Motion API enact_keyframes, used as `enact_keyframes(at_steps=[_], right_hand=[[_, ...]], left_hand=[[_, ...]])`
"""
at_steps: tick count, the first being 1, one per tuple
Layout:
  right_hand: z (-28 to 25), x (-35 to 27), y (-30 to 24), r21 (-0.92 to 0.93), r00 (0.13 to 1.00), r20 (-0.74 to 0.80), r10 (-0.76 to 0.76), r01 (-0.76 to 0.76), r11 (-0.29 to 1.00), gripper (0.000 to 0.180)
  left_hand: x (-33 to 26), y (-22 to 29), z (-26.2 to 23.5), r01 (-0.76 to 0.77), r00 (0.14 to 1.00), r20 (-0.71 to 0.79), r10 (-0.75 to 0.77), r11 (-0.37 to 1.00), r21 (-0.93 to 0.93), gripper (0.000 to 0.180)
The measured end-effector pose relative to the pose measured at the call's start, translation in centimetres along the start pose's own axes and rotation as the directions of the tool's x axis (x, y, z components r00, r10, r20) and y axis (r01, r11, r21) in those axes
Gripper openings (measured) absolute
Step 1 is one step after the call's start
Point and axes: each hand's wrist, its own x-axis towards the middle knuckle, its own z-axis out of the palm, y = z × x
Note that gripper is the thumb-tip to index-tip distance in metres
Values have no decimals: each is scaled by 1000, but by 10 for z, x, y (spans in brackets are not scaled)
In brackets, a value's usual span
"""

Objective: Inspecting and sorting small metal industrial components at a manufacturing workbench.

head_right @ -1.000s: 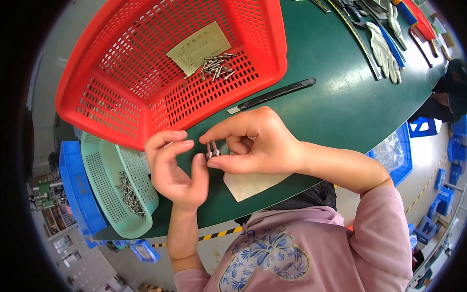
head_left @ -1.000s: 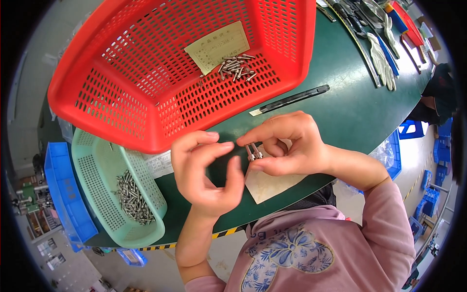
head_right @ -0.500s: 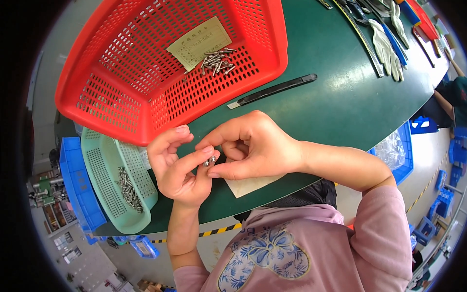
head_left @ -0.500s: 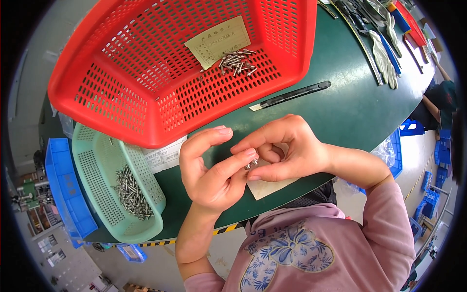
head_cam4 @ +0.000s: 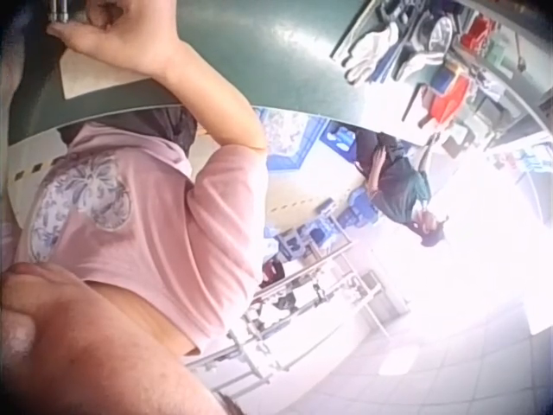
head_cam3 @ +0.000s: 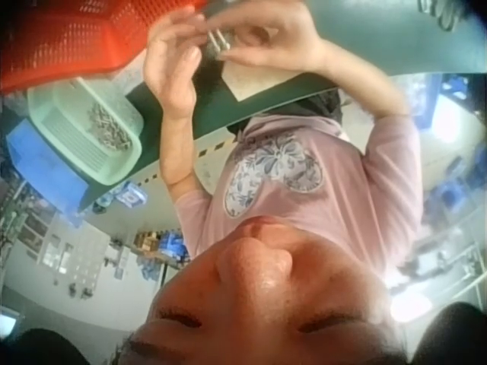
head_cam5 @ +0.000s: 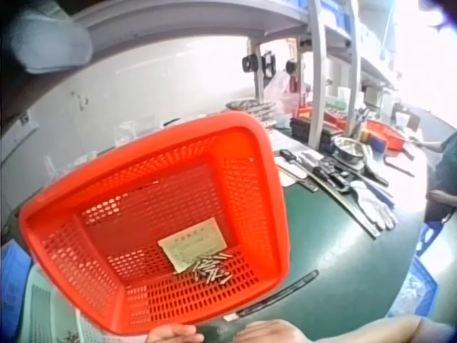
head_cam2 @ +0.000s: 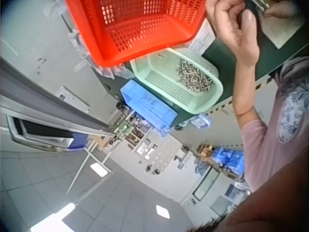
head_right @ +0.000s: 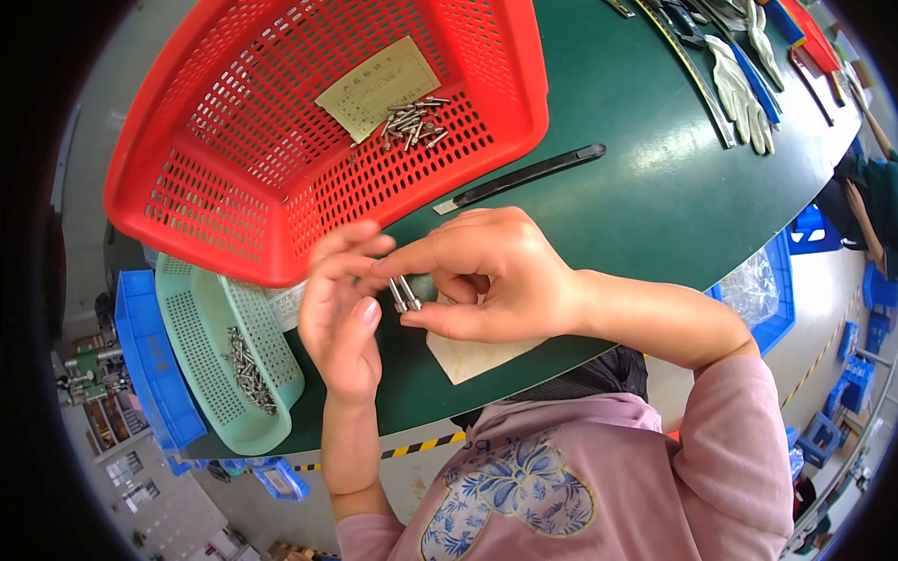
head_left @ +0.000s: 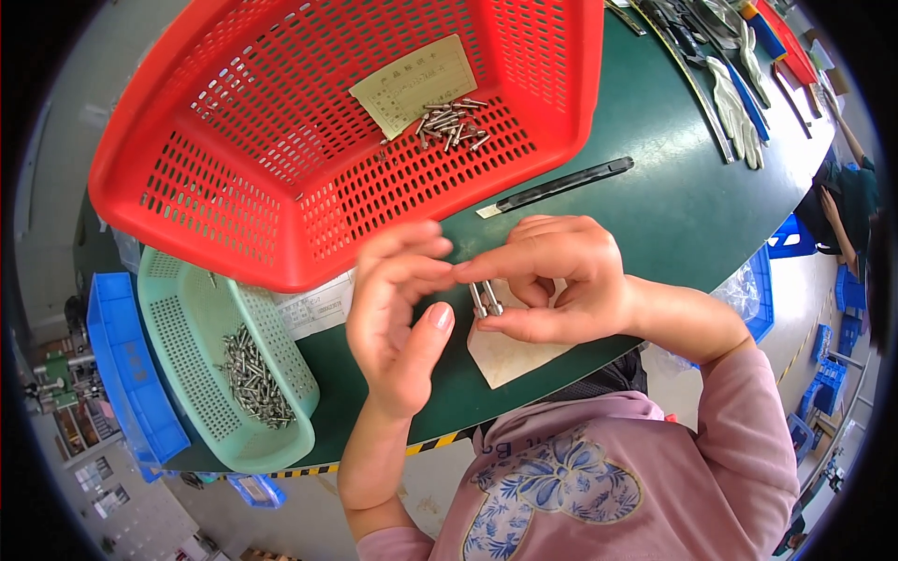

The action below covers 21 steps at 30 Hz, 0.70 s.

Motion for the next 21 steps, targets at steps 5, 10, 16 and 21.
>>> enact_keyframes(at_steps=[5,10,16,21], right_hand=[[3,-1,6,-16,996,-12,-88,87,996,35],[3,-1,8,-22,993,4,-117,117,993,35],[3,0,6,-44,997,15,-78,79,996,34],[5,0,6,-25,997,-28,-76,75,997,36]], left_hand=[[-6,1,10,247,967,148,-207,899,-362,20],[-8,-1,11,249,967,137,-214,903,-349,16],[-9,-2,9,267,963,127,-237,903,-338,12],[-10,-2,9,257,965,133,-225,906,-337,12]])
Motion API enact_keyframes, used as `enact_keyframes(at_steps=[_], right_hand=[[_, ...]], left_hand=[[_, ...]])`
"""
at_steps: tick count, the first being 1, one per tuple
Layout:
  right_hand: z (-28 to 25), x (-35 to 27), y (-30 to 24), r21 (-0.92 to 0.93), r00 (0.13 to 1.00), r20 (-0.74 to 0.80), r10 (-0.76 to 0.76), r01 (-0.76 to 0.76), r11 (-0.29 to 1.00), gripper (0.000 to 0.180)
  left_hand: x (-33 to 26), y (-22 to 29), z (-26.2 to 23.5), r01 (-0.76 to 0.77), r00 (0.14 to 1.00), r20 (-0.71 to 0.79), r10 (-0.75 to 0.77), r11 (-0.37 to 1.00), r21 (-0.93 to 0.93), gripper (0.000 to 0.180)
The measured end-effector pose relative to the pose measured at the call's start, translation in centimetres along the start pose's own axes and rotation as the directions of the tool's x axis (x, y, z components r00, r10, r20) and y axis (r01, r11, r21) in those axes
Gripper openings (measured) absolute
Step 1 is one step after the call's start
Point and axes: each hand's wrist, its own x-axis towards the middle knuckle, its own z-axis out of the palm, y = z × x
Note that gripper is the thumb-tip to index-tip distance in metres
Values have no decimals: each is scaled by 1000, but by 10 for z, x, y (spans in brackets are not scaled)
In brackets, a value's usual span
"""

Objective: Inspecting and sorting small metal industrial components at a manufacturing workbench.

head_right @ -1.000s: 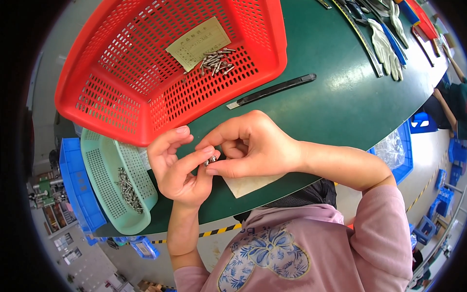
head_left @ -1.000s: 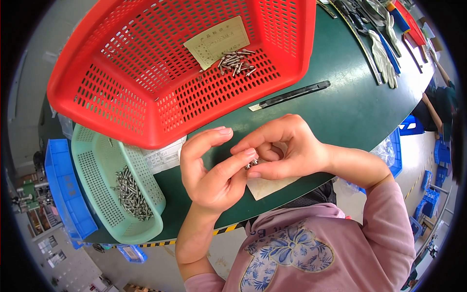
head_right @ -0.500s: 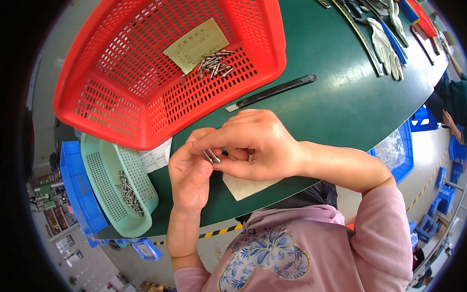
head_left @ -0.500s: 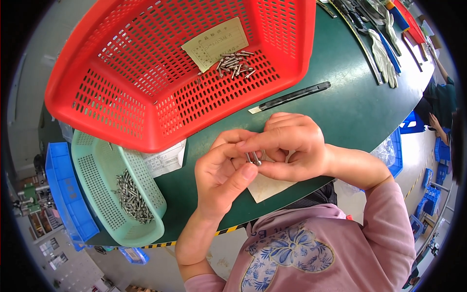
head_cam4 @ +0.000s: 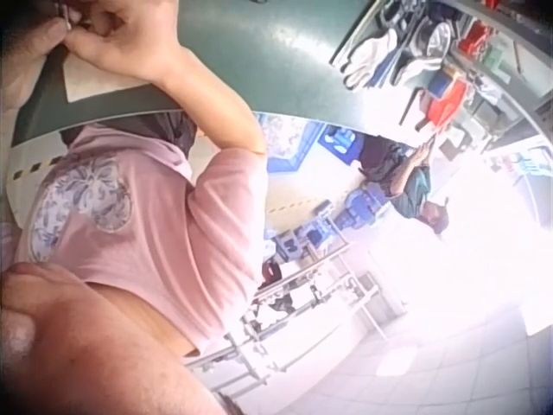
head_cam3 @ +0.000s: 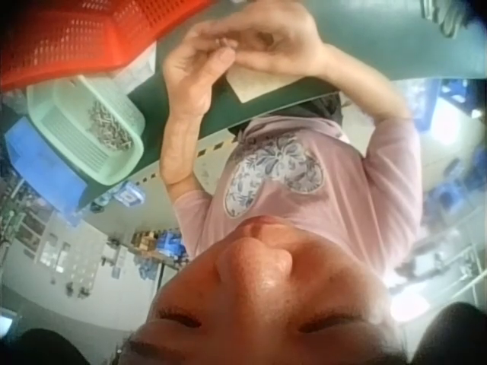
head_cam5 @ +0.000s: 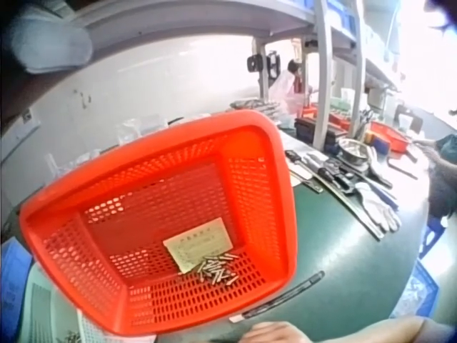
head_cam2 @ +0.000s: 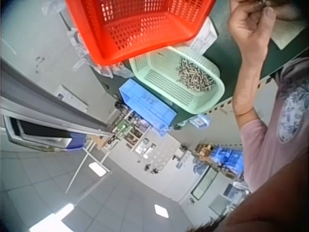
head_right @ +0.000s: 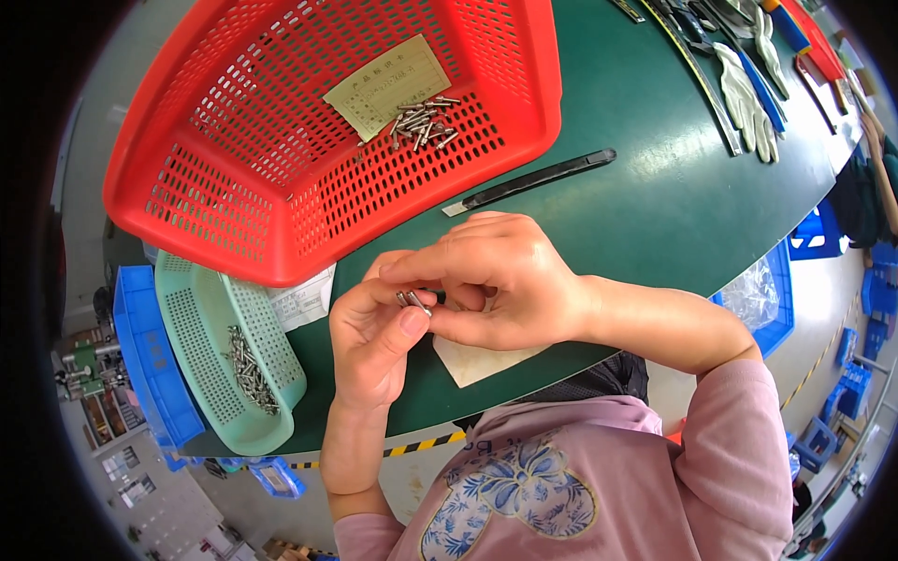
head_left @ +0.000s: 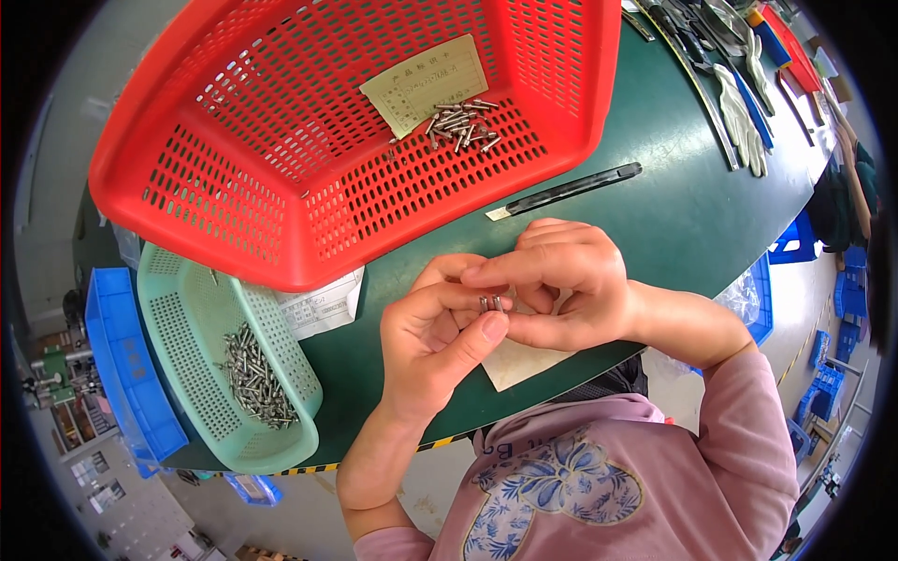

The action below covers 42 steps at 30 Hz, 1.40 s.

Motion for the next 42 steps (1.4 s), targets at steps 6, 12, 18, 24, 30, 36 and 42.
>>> enact_keyframes(at_steps=[6,12,18,24,30,36,42], right_hand=[[0,1,-1,-19,1000,-11,0,0,1000,39],[-1,1,0,-54,1000,-10,-5,5,999,39],[-1,0,1,-68,1000,-19,-18,17,998,38],[-1,0,1,-78,999,-22,-46,44,996,38],[-4,1,-1,-218,995,-87,-49,29,976,48],[0,4,2,-395,999,-31,-38,22,918,46],[-31,28,23,-794,1000,-5,-2,-3,608,27]], left_hand=[[0,-1,-1,17,1000,20,-16,999,-37,14],[1,0,-3,44,998,42,-42,997,-60,14],[0,3,-2,153,988,45,-149,980,-130,16],[1,2,-1,47,997,69,-46,999,-19,16],[8,6,3,-258,961,68,267,786,561,17],[4,21,3,-381,769,304,563,21,924,19],[-57,84,-12,236,694,-27,720,-192,953,13]])
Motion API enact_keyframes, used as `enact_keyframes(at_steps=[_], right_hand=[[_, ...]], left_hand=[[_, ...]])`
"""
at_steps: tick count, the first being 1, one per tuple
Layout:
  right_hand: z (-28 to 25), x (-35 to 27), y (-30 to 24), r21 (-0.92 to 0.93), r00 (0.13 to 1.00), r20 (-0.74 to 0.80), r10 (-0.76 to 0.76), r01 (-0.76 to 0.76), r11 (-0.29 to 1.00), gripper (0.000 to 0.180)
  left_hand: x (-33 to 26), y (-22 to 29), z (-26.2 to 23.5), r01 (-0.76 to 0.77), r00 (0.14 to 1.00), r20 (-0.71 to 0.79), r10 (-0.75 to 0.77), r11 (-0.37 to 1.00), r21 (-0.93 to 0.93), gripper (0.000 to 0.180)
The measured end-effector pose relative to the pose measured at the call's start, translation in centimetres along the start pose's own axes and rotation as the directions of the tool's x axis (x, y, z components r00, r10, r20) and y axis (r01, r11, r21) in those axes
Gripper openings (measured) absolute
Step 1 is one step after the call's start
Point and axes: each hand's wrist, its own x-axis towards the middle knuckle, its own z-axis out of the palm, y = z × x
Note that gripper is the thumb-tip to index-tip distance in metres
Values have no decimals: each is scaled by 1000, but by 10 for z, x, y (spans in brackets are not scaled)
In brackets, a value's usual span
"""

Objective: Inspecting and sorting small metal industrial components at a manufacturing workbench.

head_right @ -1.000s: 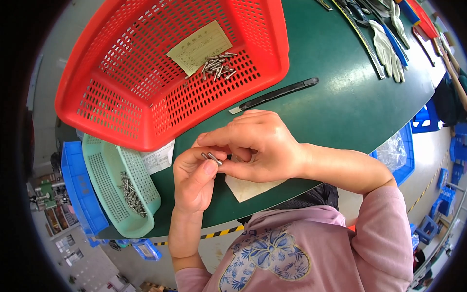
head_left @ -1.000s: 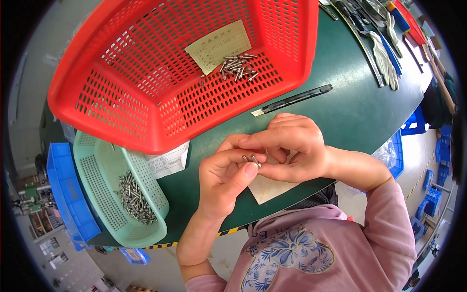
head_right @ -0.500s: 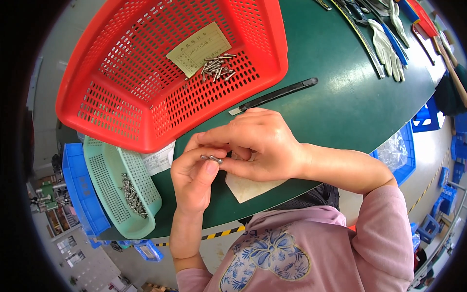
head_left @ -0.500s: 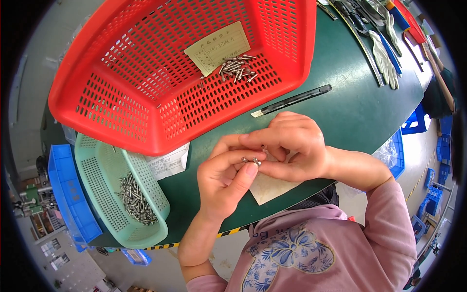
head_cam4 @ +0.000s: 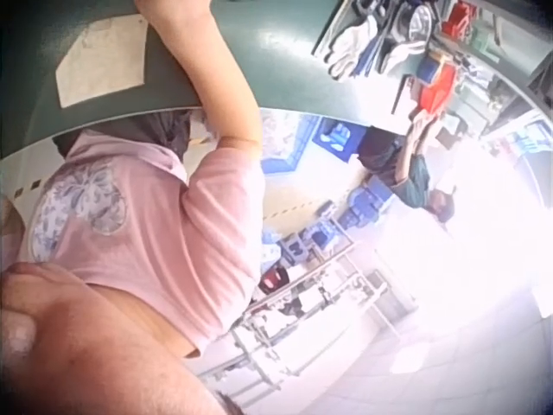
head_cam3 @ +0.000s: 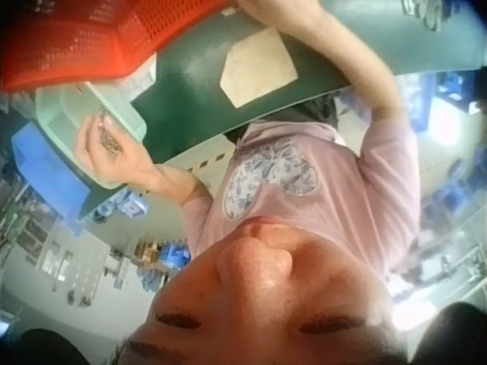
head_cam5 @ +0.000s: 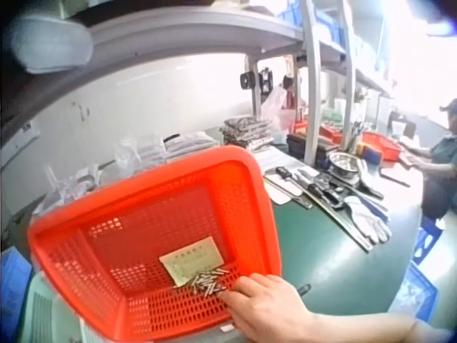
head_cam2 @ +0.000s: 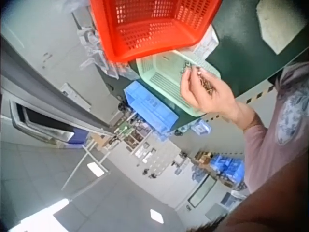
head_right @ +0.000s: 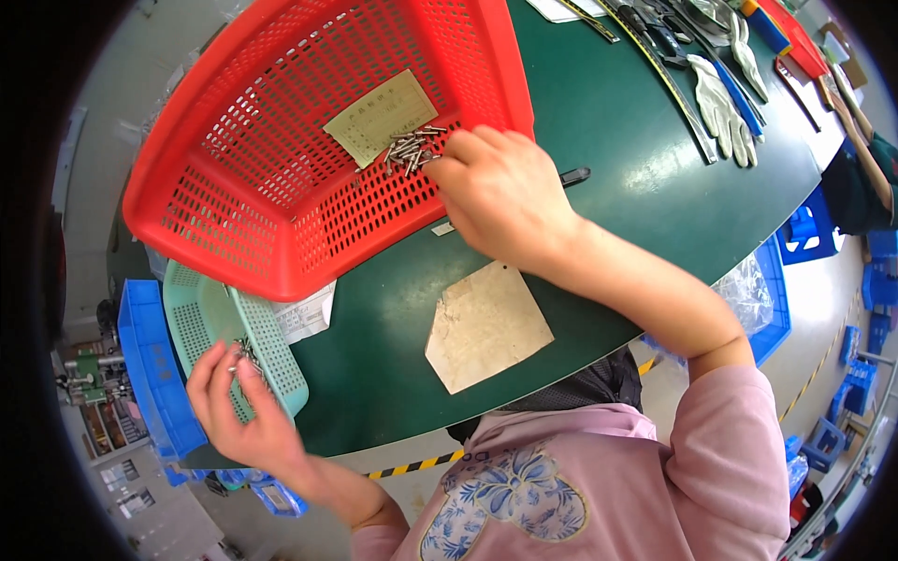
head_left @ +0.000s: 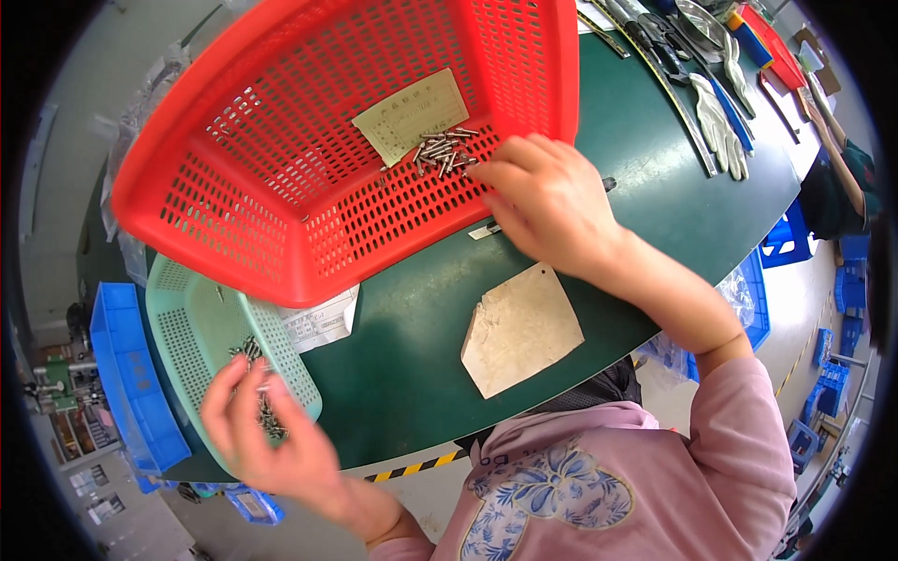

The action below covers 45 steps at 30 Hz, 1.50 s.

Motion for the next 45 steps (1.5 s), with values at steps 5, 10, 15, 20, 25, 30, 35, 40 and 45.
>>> enact_keyframes(at_steps=[5,10,15,20,25,30,35,40,45], right_hand=[[18,28,1,-244,990,126,58,-26,969,13],[2,36,10,-340,941,299,157,-48,939,12],[27,55,-1,-196,861,444,248,-177,964,10],[35,53,5,-98,914,375,154,-125,987,11],[23,49,10,-65,924,356,140,-125,990,12],[30,51,8,-27,968,226,112,-108,994,12],[9,25,-25,373,953,-262,-153,246,895,9],[9,-2,-42,488,928,-351,-124,295,822,13],[16,-7,-42,482,909,-397,-130,327,813,14]], left_hand=[[-13,-52,-22,314,946,24,-323,933,177,20],[-2,-13,5,58,998,-1,-58,997,43,26],[9,17,31,-151,966,163,201,949,-277,25],[16,42,72,-152,927,252,278,893,-425,19],[12,39,104,-153,922,245,300,863,-481,17],[1,25,113,-34,957,235,167,874,-484,16],[-4,16,115,502,855,486,-179,518,-692,22],[-13,15,117,645,764,645,25,-52,-762,29],[-13,22,112,685,722,691,35,-173,-708,28]])
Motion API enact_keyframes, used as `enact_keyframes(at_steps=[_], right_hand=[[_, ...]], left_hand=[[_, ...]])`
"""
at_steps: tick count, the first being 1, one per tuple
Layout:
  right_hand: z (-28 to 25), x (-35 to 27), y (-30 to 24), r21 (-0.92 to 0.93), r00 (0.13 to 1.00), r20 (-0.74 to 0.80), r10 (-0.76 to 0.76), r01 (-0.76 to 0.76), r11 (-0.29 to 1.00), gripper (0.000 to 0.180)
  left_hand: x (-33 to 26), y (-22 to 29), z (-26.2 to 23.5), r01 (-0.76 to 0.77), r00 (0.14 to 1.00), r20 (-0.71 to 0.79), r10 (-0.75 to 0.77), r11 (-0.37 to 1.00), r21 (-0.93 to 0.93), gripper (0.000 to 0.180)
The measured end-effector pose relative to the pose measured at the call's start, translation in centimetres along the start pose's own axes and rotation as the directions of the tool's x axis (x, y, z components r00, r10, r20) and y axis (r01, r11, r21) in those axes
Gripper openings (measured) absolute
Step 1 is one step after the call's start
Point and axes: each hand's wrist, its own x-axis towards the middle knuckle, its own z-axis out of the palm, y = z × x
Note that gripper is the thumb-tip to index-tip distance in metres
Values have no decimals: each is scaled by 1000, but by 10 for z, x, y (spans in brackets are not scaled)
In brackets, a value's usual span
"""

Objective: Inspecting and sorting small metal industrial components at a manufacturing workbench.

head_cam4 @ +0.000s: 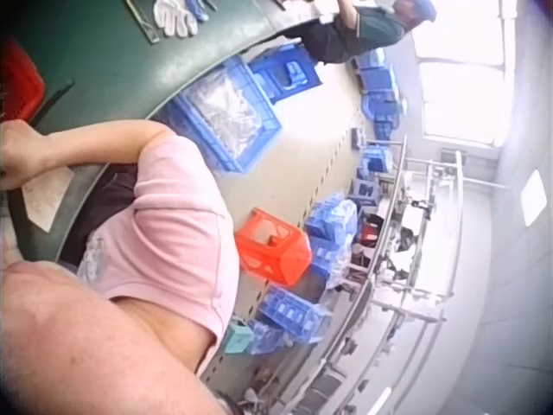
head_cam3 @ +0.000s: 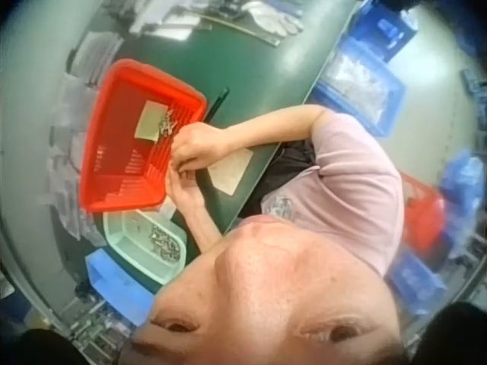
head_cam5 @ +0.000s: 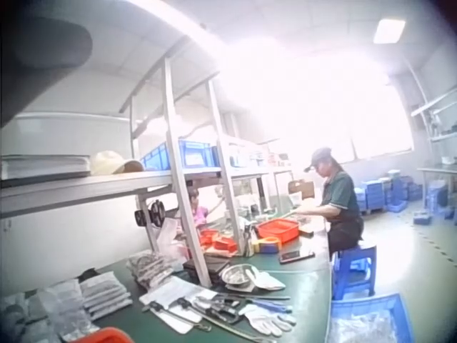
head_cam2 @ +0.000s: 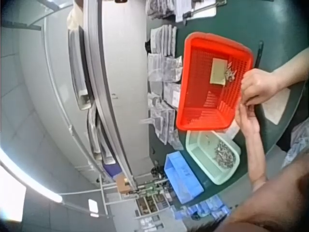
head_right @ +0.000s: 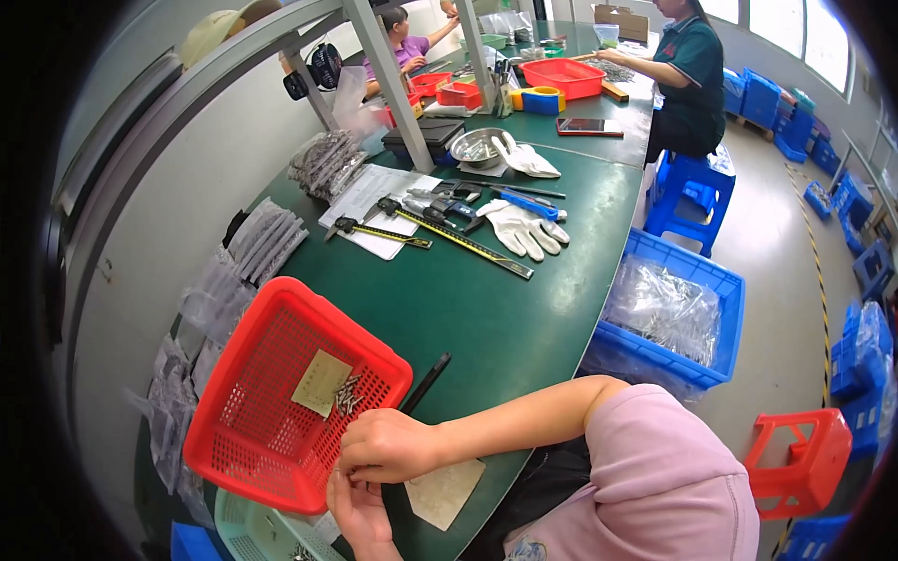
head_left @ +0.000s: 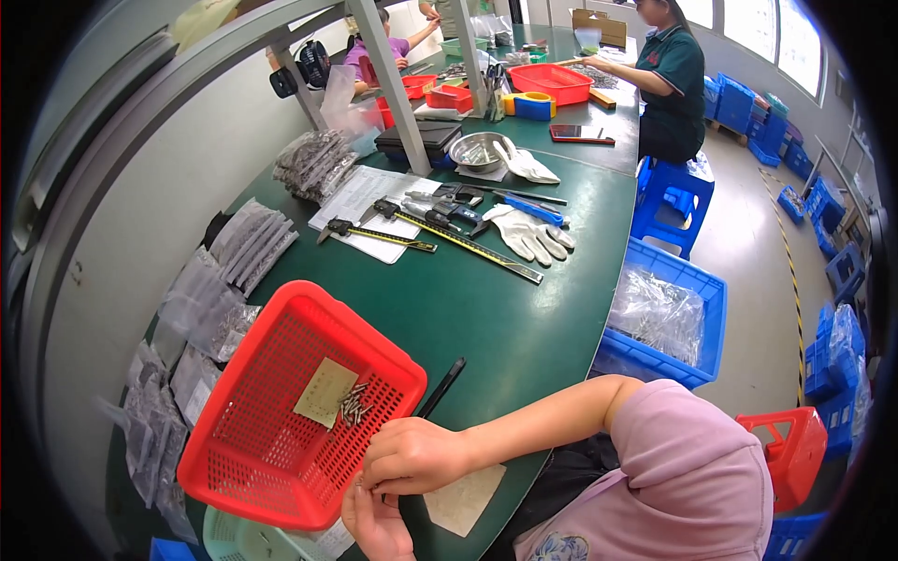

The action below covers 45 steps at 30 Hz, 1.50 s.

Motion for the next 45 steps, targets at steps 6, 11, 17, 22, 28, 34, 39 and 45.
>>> enact_keyframes(at_steps=[6,11,17,22,28,34,39,45], right_hand=[[-3,-4,-1,-37,999,-7,-40,39,999,14],[-3,-11,-3,23,1000,18,13,-14,1000,13],[1,-5,-12,-13,993,88,84,-83,996,22],[-16,-5,1,-90,992,94,87,-79,993,30],[-12,0,1,-24,976,142,166,-164,986,39],[-10,-3,-2,138,948,201,247,-277,951,33],[-12,-4,-7,281,892,265,367,-436,855,33],[-17,-3,-7,312,851,305,427,-513,800,34]], left_hand=[[2,-6,-4,68,998,18,-66,994,-90,30],[-2,-8,-2,217,974,110,-197,953,-211,35],[-16,6,7,131,988,95,-121,985,-112,37],[-4,5,16,221,974,107,-200,940,-260,25],[-7,9,18,288,956,36,-291,910,-298,23],[-10,19,19,375,927,106,-359,894,-245,25],[-13,15,15,382,923,136,-359,894,-235,30],[-12,15,19,-1,997,-71,7,997,77,16]])
